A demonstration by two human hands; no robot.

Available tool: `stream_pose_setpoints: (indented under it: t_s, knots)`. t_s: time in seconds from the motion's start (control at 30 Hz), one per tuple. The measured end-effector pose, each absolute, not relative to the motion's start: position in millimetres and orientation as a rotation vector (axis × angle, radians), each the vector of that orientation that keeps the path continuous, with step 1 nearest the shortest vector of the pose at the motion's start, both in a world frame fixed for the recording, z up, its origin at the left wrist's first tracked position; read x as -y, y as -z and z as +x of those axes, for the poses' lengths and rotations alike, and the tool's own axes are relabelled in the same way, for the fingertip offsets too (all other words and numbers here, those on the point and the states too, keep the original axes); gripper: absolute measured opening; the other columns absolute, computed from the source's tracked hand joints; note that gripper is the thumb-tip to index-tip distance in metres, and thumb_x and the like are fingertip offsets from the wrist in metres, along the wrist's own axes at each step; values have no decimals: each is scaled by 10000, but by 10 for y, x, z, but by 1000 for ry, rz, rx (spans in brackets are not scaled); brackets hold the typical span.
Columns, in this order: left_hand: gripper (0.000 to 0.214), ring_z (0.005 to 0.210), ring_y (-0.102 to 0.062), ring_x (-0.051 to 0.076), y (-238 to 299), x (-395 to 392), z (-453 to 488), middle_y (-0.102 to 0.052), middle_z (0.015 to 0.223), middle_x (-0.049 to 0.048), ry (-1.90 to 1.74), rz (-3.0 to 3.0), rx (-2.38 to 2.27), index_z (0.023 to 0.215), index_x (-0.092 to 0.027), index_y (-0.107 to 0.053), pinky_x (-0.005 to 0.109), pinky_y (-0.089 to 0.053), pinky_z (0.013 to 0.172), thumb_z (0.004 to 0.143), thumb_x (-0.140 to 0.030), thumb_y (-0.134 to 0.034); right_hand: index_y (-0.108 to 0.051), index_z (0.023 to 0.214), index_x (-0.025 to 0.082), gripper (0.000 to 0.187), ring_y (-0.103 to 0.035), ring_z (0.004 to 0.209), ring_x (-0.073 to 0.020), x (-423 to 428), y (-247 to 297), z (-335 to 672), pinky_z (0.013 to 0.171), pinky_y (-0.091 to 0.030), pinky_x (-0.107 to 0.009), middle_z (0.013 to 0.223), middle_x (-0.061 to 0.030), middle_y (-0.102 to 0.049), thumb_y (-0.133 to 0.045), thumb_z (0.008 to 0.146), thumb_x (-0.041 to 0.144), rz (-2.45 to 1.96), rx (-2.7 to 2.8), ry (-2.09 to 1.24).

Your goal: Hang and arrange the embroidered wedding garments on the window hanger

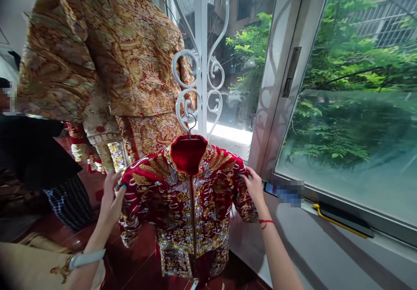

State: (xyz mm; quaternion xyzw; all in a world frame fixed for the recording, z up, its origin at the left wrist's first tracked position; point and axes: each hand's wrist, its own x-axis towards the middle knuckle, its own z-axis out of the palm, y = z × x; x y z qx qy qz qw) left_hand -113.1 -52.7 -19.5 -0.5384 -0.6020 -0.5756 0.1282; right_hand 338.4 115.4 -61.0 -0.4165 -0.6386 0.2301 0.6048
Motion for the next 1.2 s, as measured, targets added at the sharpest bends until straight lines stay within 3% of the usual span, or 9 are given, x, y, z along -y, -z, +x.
stream_pose_setpoints:
  t_s: [0.1,0.27,0.37,0.47,0.57,0.63,0.87,1.03,1.2]
  knots:
    - [533,1033,-606,272,178,336,-1242,-665,1093,112,1808,-1578,1918,1210,-156,-564,422,-468,961,861,-542,-448,-663,807,158,273,-597,715,-201,-1269,522,3434,702,-493,-325,752,-47,-692,-562,802,411,-957,1486,-538]
    - [392,780,-587,210,246,326,-1159,-645,874,51,1862,-1321,1895,1028,-164,-602,338,-494,770,839,-490,-495,-660,821,152,296,-596,749,-216,-1326,493,3428,708,-478,-334,805,-71,-701,-496,810,399,-996,1405,-479]
    - [411,890,-583,234,196,448,-1009,-624,972,79,1804,-1320,1905,1121,-156,-584,386,-482,868,843,-442,-486,-678,896,136,343,-626,809,-255,-1350,454,3397,774,-493,-404,882,-117,-721,-473,814,399,-1031,1416,-478]
    - [528,1155,-503,298,79,600,-774,-550,1184,142,1630,-1240,1734,1256,-142,-519,459,-407,1024,814,-429,-542,-647,1155,152,420,-618,1036,-283,-1303,275,3305,939,-453,-465,1149,-139,-689,-506,804,335,-1018,1492,-457]
    - [601,1291,-410,337,-69,599,-473,-474,1316,180,1405,-1266,1487,1317,-147,-472,515,-329,1093,797,-427,-581,-479,1393,251,545,-430,1328,-294,-1220,-25,3096,1123,-240,-574,1439,-94,-507,-497,850,303,-960,1690,-263]
    - [535,1319,-393,342,-155,462,-287,-461,1371,165,1210,-1403,1447,1302,-194,-507,545,-272,1120,815,-404,-579,-471,1396,287,511,-441,1311,-307,-1202,-200,2923,1129,-143,-647,1417,-83,-529,-500,890,348,-936,1836,-154]
    - [542,1439,-262,335,-292,132,34,-368,1529,160,985,-1555,1627,1431,-211,-421,584,-105,1177,905,-304,-512,-643,1217,235,362,-623,1019,-281,-1328,-326,2792,896,-476,-448,1131,-88,-705,-486,913,352,-897,1895,-171]
    - [777,1493,-80,366,39,315,332,-169,1611,184,942,-1619,1672,1528,-174,-217,621,3,1183,866,-383,-565,-687,1162,205,370,-656,979,-290,-1255,-353,2877,841,-505,-420,1088,-85,-735,-501,884,363,-886,1907,-324]
    - [632,1488,-188,248,971,232,614,-289,1594,64,392,-2254,1453,1526,-273,-240,489,-147,1215,932,-342,-445,-605,1273,206,435,-610,1110,-274,-1158,-306,2792,978,-460,-451,1223,-83,-680,-519,881,375,-874,1857,-405]
